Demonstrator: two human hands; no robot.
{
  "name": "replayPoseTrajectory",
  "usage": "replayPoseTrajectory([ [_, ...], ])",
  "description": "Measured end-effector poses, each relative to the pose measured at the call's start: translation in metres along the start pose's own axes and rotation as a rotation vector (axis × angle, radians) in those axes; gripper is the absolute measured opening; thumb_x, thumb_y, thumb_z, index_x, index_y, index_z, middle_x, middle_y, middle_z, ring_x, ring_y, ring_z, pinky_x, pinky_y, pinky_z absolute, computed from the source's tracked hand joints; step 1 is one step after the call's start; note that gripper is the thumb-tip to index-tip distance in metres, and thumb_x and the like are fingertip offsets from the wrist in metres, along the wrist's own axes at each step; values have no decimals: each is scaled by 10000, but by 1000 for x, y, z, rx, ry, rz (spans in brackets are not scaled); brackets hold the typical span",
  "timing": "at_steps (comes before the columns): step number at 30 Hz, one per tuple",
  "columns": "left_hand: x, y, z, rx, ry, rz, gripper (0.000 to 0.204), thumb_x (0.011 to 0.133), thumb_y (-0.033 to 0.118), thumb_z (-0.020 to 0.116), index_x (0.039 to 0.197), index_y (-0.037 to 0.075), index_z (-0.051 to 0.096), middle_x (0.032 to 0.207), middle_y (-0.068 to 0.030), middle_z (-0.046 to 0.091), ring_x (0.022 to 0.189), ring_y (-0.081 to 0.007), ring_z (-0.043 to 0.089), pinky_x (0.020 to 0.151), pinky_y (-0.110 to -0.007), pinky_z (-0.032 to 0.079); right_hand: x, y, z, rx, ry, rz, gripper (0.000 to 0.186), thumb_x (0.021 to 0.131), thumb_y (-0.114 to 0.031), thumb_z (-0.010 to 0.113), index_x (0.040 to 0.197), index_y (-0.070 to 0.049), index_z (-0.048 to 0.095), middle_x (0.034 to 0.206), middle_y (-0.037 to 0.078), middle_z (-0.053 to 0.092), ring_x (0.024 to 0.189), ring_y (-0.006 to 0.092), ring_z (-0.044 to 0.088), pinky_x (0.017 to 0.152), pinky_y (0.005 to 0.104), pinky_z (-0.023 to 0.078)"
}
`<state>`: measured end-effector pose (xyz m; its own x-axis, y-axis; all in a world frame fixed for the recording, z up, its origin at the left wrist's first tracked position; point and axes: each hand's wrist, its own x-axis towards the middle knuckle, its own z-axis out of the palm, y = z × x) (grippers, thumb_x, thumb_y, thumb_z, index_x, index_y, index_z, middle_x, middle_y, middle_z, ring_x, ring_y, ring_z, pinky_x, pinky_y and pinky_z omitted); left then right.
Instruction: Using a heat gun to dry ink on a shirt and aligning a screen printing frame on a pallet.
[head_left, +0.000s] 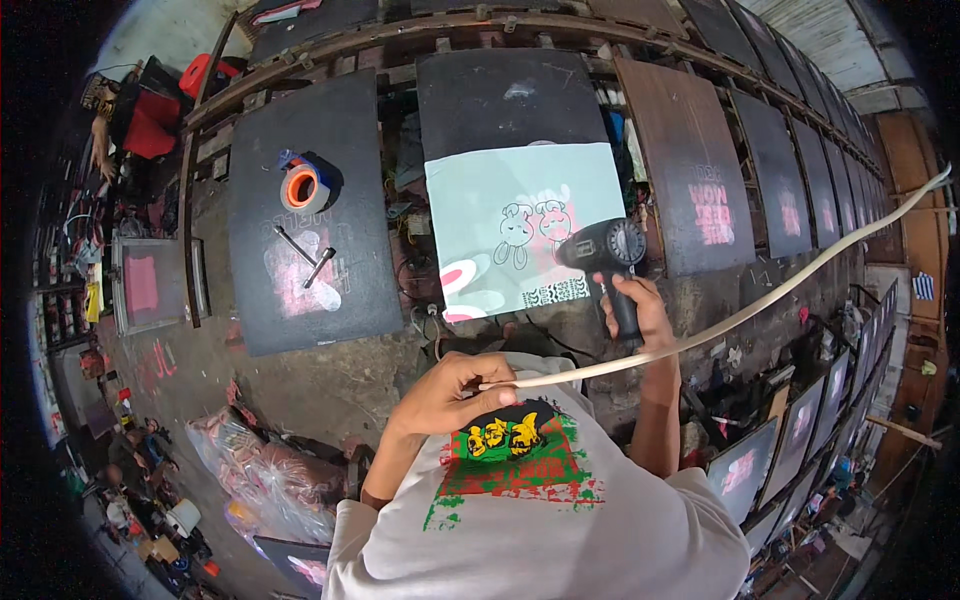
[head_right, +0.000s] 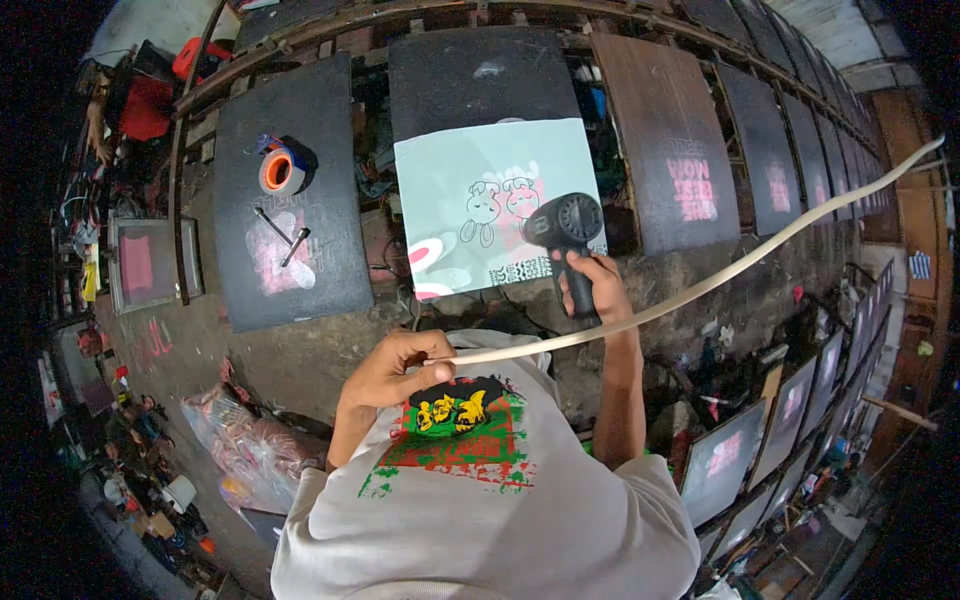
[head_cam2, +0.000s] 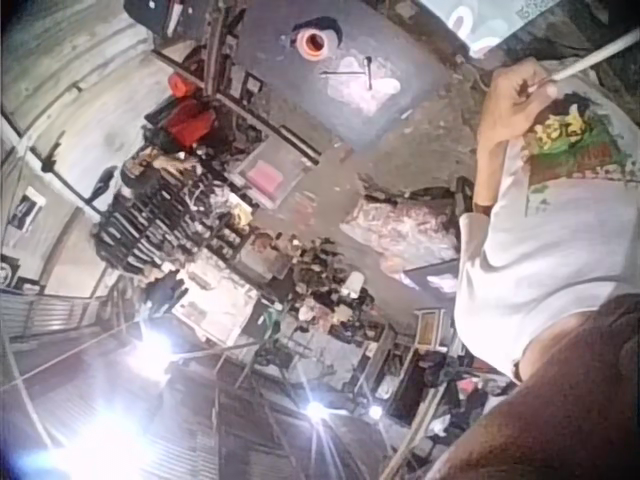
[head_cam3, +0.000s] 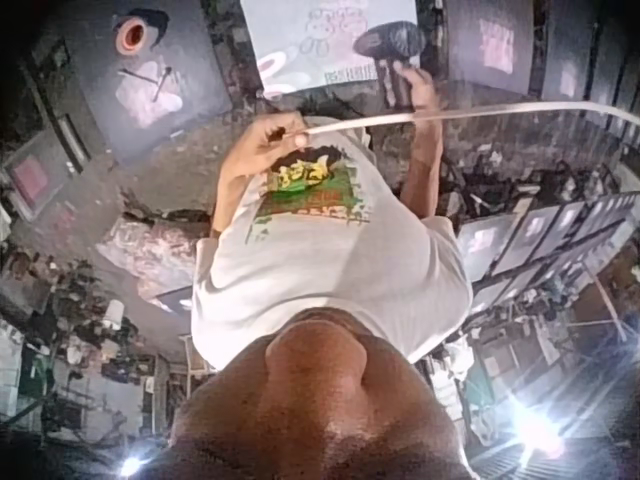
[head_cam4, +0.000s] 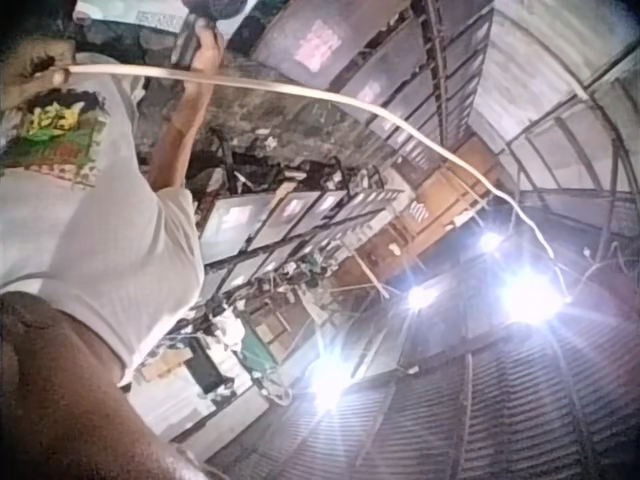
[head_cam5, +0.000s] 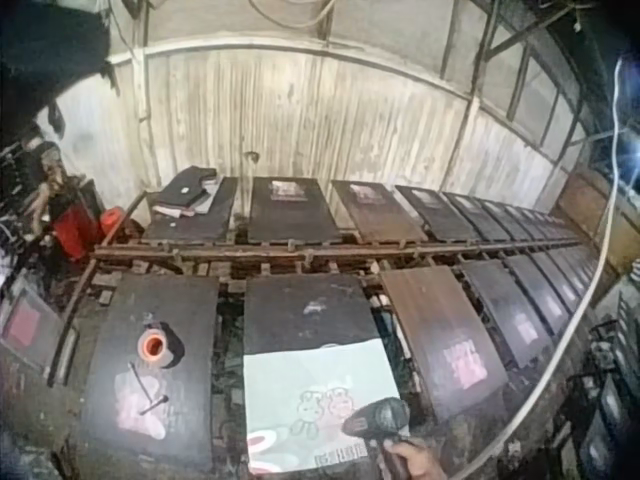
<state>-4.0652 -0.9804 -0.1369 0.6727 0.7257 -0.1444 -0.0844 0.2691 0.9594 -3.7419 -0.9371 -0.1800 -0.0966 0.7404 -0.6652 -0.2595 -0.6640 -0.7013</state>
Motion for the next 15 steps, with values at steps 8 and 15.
replayPoseTrajectory([
  [8,5,3,-3,9,21,4,249,928,225,653,821,11,582,604,10,459,563,-73,386,508,-272,308,10,-5,4,-25,128,-87,317,912,-297,596,1068,-26,643,634,64,588,421,176,547,379,321,437],
  [15,10,6,-9,49,16,8,250,928,227,654,825,9,585,607,5,471,569,-70,395,510,-268,316,14,-17,14,-82,83,-130,328,914,-302,594,1073,-21,648,637,49,586,435,149,542,399,305,440],
])
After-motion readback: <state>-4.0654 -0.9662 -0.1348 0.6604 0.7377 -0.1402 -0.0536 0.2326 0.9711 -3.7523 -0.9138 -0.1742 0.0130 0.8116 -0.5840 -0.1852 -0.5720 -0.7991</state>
